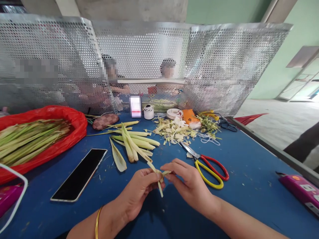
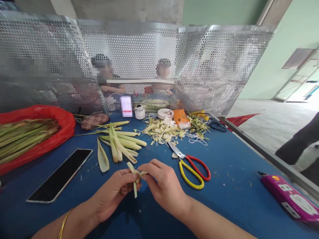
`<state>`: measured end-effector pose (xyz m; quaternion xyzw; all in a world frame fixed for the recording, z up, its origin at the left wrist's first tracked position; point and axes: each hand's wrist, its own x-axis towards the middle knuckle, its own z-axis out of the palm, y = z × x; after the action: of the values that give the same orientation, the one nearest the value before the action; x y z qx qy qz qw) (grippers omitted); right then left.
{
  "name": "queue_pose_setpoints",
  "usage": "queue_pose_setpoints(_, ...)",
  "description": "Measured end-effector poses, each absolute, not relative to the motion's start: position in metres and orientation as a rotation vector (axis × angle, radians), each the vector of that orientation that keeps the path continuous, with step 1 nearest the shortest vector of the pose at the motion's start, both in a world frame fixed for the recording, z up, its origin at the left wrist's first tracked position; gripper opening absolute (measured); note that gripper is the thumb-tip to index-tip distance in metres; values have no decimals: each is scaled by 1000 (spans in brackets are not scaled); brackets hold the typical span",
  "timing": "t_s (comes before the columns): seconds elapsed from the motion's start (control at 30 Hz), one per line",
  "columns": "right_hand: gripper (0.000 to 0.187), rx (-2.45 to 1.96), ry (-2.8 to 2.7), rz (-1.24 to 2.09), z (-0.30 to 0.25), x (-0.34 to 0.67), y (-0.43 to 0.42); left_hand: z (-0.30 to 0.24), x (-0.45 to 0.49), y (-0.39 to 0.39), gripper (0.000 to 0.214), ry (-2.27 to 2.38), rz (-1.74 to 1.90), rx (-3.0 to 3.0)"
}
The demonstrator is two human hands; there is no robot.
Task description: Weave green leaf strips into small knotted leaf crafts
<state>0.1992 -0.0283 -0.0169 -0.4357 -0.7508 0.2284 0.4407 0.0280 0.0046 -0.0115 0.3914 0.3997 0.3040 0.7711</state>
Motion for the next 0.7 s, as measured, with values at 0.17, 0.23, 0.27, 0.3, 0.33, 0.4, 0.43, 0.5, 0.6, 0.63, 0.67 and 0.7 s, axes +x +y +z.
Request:
queue_pose_setpoints(0.17,23,-1008,-1997,496,-13,203,-27,-10,28,5,14,829,653,782)
queue_pose_setpoints(0.23,20,-1007,-1996,493,-12,202,-27,-11,28,4,16,828,645,766)
queue_pose_setpoints(0.27,19,-1020,-1987,488,-12,202,-27,-12,28,4,16,827,639,767)
queue_pose_setpoints(0.3,18,-1038,-1977,484,-12,202,-27,-13,27,4,16,829,634,778)
queue_pose_setpoints(0.33,18,-1061,-1966,486,-11,201,-27,-14,27,5,15,836,630,805)
queue_pose_setpoints(0.4,18,-1109,-1934,520,-10,201,-28,-15,27,5,16,863,638,895)
queue_pose_setpoints(0.43,18,-1132,-1913,550,-10,201,-28,-16,26,5,17,876,642,955)
queue_pose_setpoints(0.5,18,-1188,-1871,618,-9,200,-29,-16,26,6,19,891,642,1061)
queue_pose_setpoints(0.6,16,-1322,-1796,732,-10,200,-27,-17,26,7,21,915,635,1134)
queue_pose_setpoints(0.63,14,-1359,-1752,803,-11,199,-26,-17,26,7,21,930,631,1147)
queue_pose_setpoints(0.67,12,-1377,-1696,901,-13,199,-25,-17,26,7,21,943,628,1159)
queue_pose_setpoints(0.7,10,-1375,-1627,1011,-15,198,-23,-17,26,7,20,950,623,1171)
